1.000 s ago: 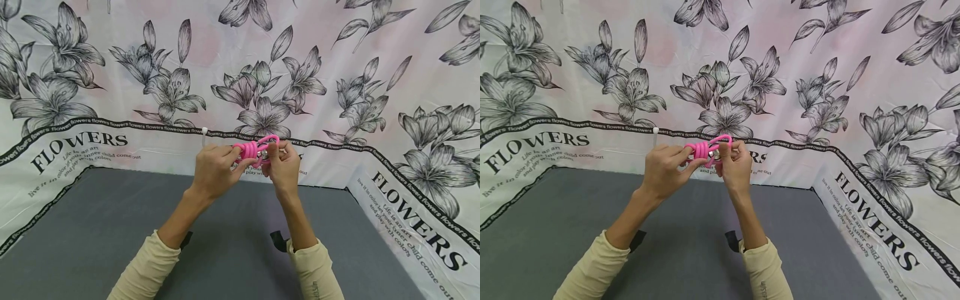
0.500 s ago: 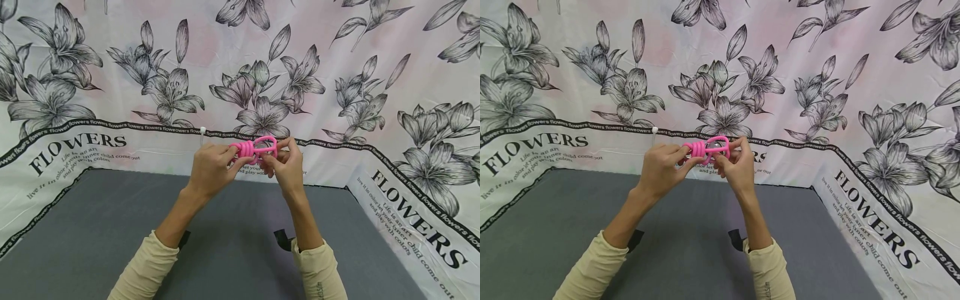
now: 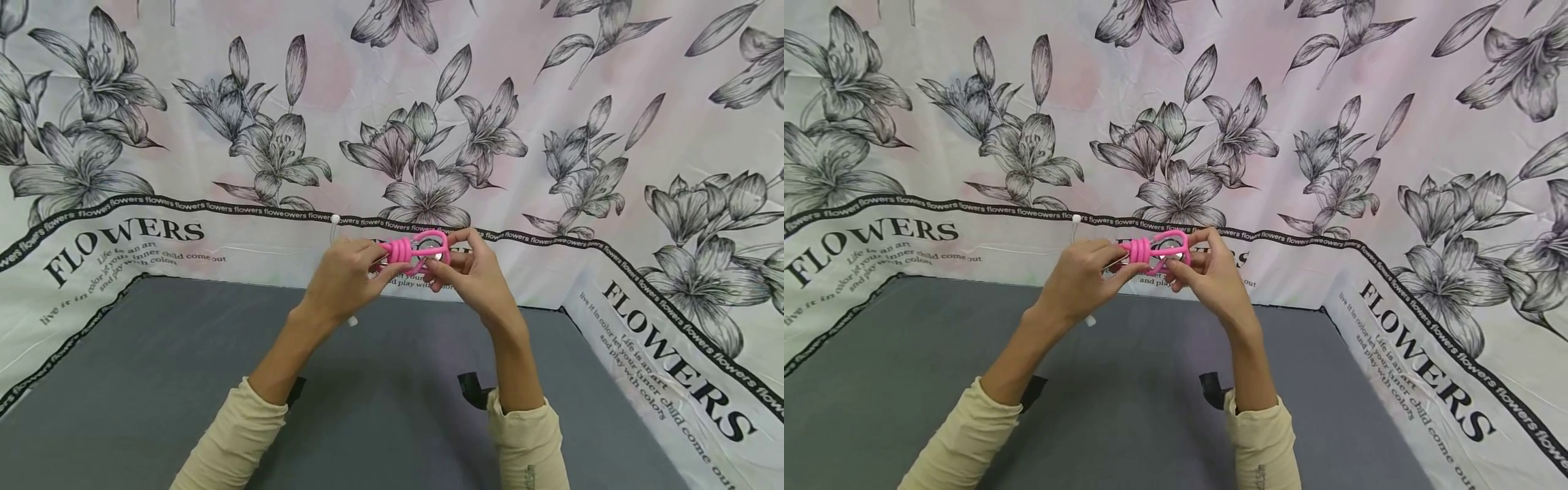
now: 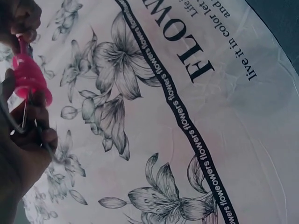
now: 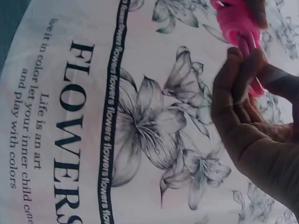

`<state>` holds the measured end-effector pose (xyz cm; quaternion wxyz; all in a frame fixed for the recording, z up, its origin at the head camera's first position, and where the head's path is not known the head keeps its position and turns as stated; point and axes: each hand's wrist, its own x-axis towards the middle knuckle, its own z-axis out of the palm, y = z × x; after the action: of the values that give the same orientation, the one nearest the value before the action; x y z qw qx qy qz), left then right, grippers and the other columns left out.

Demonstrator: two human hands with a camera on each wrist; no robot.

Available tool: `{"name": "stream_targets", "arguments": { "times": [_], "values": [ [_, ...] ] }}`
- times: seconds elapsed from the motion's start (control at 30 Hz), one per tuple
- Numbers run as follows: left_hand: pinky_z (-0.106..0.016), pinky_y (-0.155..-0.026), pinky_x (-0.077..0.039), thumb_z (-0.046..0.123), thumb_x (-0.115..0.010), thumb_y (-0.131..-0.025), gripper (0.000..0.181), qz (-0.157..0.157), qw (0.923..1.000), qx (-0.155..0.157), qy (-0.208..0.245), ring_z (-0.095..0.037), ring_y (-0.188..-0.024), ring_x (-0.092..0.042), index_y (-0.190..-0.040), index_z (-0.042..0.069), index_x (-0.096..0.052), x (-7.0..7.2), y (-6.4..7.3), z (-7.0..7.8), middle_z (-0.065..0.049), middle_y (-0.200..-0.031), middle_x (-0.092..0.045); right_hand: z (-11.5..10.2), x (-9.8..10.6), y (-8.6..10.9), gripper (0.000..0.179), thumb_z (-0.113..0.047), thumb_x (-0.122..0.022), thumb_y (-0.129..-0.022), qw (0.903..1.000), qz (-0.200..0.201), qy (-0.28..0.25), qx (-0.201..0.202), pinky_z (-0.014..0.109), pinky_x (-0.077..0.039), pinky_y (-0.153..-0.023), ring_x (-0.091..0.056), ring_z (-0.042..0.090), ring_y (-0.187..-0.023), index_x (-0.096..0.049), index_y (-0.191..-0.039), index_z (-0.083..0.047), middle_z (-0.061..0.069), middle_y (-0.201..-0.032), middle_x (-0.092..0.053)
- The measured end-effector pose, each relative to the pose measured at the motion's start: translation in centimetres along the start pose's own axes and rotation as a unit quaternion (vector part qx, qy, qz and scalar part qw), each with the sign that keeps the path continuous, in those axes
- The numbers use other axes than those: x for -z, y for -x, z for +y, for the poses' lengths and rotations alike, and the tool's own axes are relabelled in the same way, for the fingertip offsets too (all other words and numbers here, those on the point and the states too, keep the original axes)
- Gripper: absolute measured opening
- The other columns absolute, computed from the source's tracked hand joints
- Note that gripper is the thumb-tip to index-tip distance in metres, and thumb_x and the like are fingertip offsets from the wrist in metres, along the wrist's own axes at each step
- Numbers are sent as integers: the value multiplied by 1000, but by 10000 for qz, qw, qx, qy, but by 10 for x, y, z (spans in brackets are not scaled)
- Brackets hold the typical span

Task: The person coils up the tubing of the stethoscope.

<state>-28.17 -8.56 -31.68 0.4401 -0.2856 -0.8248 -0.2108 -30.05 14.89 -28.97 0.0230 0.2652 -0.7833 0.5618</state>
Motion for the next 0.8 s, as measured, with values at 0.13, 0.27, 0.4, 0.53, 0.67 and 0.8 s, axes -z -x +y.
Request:
{"name": "stream_targets", "arguments": {
  "times": [0.13,0.27,0.4,0.53,0.67,0.8],
  "values": [
    [-25,-59,-42,33,-84,-87,30,-739,9960,122,493,-12,-62,-48,-82,6,-72,1,5,-13,-1,-68,-62,1,9,3,58,-16,-70,-101,9974,-191,583,-373,35,-58,-90,-76,23,-90,-31,-144,-7,15,-109,-74],
    [-19,-58,-34,31,-84,-86,35,-2074,9720,217,1083,-6,-62,-39,-75,8,-61,-1,17,-33,2,-66,-53,5,18,11,72,-35,-69,-102,9868,-16,1413,-790,44,-52,-98,-69,35,-117,-25,-154,-11,21,-127,-67],
    [-14,-57,-41,21,-80,-91,23,-3629,9185,120,1568,0,-62,-45,-84,4,-67,-14,43,-42,0,-73,-64,13,27,18,72,-44,-66,-102,9752,-69,1979,-988,52,-53,-99,-65,39,-123,-28,-154,-11,22,-131,-65],
    [-14,-57,-39,19,-78,-94,19,-4611,8721,62,1634,1,-63,-45,-92,3,-68,-39,76,-42,0,-78,-65,25,34,23,64,-39,-64,-104,9678,-434,2239,-1067,50,-56,-94,-70,35,-115,-34,-152,-9,23,-129,-67],
    [-16,-57,-34,21,-75,-97,20,-4736,8680,127,1489,-1,-63,-40,-91,7,-62,-62,100,-43,5,-74,-54,38,32,23,56,-34,-63,-105,9656,-705,2263,-1068,47,-57,-92,-72,31,-110,-41,-148,-6,24,-127,-68],
    [-20,-60,-42,23,-76,-96,19,-4289,8987,-83,905,-4,-66,-45,-91,8,-67,-71,112,-40,3,-77,-57,52,24,20,52,-34,-63,-106,9614,-950,2355,-1061,48,-57,-90,-71,33,-109,-44,-145,-6,24,-126,-68]
  ]
}}
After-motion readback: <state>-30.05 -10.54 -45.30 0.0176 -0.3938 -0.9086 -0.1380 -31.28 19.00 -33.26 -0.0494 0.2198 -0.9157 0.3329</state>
